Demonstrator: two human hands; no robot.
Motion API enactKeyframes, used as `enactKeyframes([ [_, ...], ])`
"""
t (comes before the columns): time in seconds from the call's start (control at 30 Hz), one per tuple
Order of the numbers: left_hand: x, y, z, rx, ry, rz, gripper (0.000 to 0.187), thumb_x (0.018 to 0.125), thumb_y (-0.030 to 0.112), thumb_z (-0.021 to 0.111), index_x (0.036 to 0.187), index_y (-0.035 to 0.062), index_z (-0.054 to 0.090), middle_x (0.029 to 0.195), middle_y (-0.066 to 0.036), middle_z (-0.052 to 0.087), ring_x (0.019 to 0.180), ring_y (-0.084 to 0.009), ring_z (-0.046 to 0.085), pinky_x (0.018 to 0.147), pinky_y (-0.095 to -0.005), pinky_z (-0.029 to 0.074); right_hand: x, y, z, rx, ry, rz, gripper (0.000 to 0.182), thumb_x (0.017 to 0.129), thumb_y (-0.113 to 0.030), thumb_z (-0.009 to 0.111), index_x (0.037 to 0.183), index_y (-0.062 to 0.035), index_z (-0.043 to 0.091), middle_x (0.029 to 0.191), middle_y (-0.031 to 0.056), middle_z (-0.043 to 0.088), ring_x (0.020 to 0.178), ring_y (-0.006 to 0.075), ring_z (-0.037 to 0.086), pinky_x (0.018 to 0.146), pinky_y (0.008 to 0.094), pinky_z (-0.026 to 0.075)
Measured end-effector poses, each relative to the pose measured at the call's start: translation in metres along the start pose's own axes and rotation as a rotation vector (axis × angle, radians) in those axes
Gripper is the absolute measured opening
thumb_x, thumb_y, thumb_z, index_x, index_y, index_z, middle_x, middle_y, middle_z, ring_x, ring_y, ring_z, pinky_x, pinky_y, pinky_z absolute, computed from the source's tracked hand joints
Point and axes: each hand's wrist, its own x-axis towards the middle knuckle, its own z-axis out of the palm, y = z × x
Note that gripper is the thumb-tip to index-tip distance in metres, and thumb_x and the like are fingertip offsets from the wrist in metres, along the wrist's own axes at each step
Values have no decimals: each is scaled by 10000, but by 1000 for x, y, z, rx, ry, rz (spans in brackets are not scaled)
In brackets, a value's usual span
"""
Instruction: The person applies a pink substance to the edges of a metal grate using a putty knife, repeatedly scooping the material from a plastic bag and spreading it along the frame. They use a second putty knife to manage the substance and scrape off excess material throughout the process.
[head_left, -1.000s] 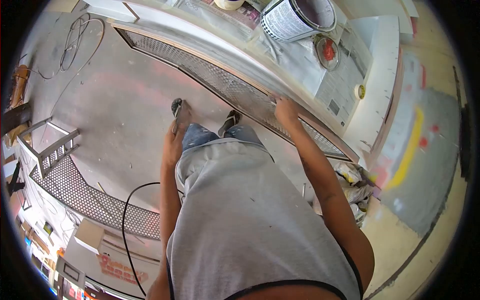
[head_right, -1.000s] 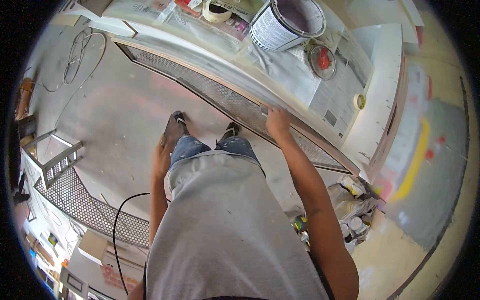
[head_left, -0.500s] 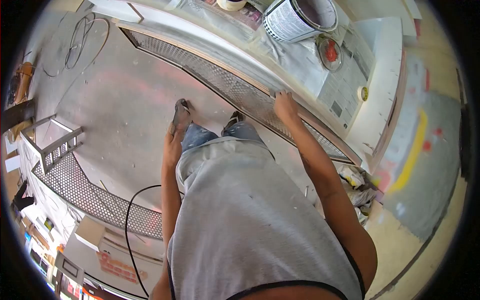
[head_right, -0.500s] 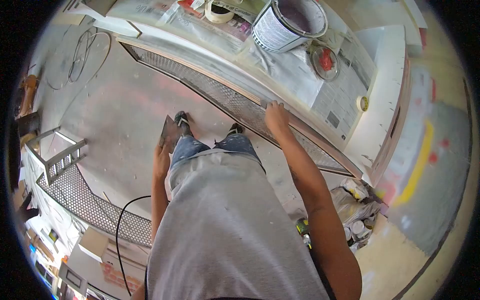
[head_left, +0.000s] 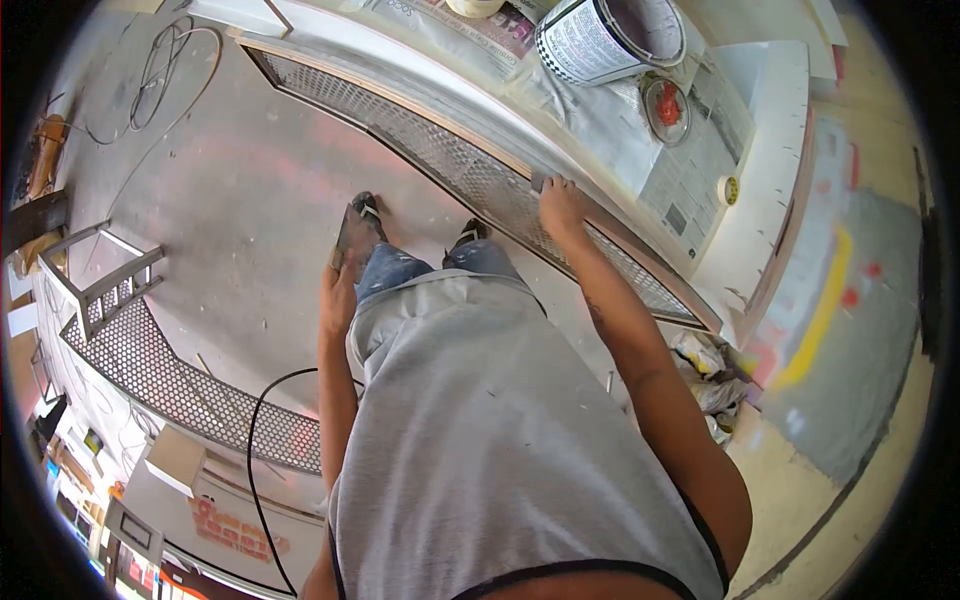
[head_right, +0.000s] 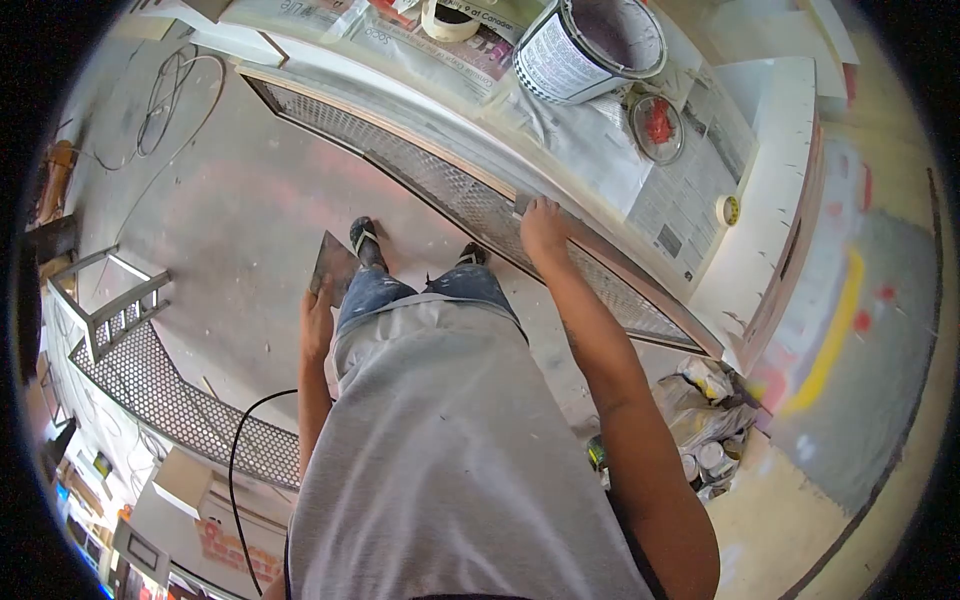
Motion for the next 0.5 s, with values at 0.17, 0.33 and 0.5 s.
enactKeyframes([
  [0.17, 0, 10, -4, -13, -17, 53, 443, 1047, 338, 491, 1250, -42, 595, 1117, -53, 639, 1024, -136, 532, 940, -273, 408, -20, -12, 8, 391, 262, 38, 337, 935, -101, 485, 1244, 11, 563, 1224, 196, 567, 1156, 402, 536, 957, 488, 484],
  [0.33, 2, 7, -8, 10, 7, -36, 401, 1056, 265, 462, 1284, -42, 580, 1210, -89, 654, 1100, -159, 569, 991, -289, 408, 10, -17, -14, -23, 72, -67, 331, 928, -97, 495, 1217, 48, 564, 1253, 195, 554, 1175, 407, 529, 954, 499, 484],
  [0.5, 5, 1, -16, -54, 16, 26, 424, 1036, 341, 515, 1216, -28, 616, 1074, -32, 636, 995, -133, 535, 908, -274, 416, 4, -28, 17, -62, 126, -88, 329, 910, -87, 508, 1198, 56, 575, 1283, 201, 538, 1163, 406, 533, 953, 495, 491],
])
